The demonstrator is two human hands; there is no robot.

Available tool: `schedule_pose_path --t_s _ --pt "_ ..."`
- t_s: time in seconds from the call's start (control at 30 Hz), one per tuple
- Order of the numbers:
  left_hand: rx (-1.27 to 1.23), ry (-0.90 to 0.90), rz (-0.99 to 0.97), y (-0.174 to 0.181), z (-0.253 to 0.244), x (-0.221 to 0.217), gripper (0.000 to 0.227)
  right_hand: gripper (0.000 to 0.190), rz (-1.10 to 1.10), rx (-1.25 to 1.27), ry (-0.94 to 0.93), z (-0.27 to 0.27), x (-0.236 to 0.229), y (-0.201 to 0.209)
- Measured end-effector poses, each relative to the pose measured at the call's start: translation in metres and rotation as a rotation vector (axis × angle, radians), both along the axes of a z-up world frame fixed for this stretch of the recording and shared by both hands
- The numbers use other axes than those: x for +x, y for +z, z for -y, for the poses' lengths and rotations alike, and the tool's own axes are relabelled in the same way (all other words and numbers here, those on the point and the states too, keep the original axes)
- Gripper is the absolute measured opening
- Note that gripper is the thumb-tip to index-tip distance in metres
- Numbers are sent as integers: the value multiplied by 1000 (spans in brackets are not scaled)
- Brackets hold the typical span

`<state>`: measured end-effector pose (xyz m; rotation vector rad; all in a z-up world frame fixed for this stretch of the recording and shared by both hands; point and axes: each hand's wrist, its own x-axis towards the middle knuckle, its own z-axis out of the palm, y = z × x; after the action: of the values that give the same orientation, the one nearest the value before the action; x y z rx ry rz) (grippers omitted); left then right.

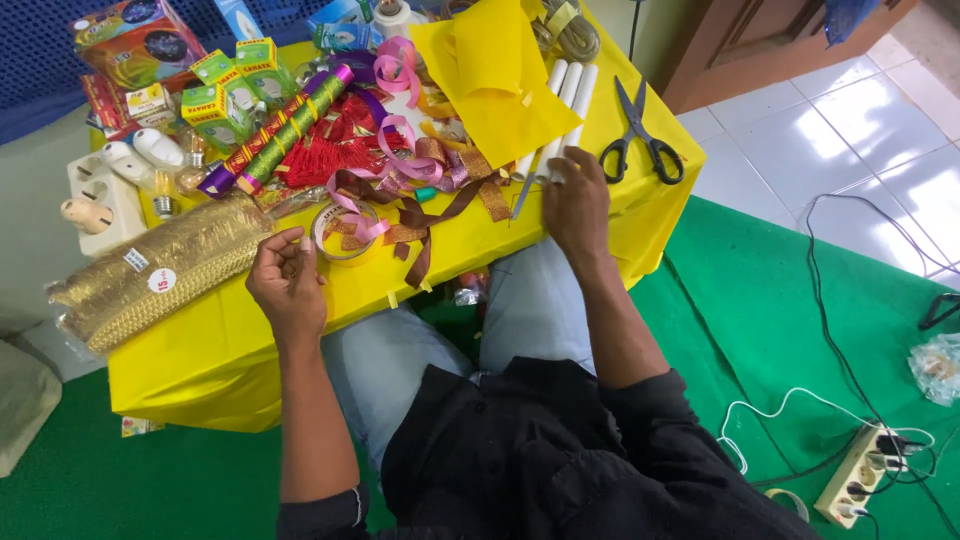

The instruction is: A person is wrapping a cylindrical tube with yellow paper and decorating it with ribbons, likely as part of a decorative paper bag or gift assembly.

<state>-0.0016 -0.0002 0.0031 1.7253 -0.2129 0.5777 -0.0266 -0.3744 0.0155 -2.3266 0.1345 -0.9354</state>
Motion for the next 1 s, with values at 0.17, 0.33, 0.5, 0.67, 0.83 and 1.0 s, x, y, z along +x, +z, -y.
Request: schedule_pose_path --t_s 0.17,0.33,0.5,0.67,0.83,1.0 --pt "-9 6 -13 3 2 -2 12 25 196 258 -29 23 -11 4" --pt "-14 0 -14 -1 0 -1 13 28 243 388 -42 35 -12 0" --pt "-20 1 -6 3 1 -2 12 21 82 168 3 6 -14 1" --pt "-29 8 -20 8 3 -5 12 20 120 208 -11 12 -19 -4" --pt "-36 1 -17 6 2 -4 12 23 363 365 -34 36 -14 -13" --pt "-40 -8 -32 10 4 -5 13 21 521 851 44 42 -21 -16"
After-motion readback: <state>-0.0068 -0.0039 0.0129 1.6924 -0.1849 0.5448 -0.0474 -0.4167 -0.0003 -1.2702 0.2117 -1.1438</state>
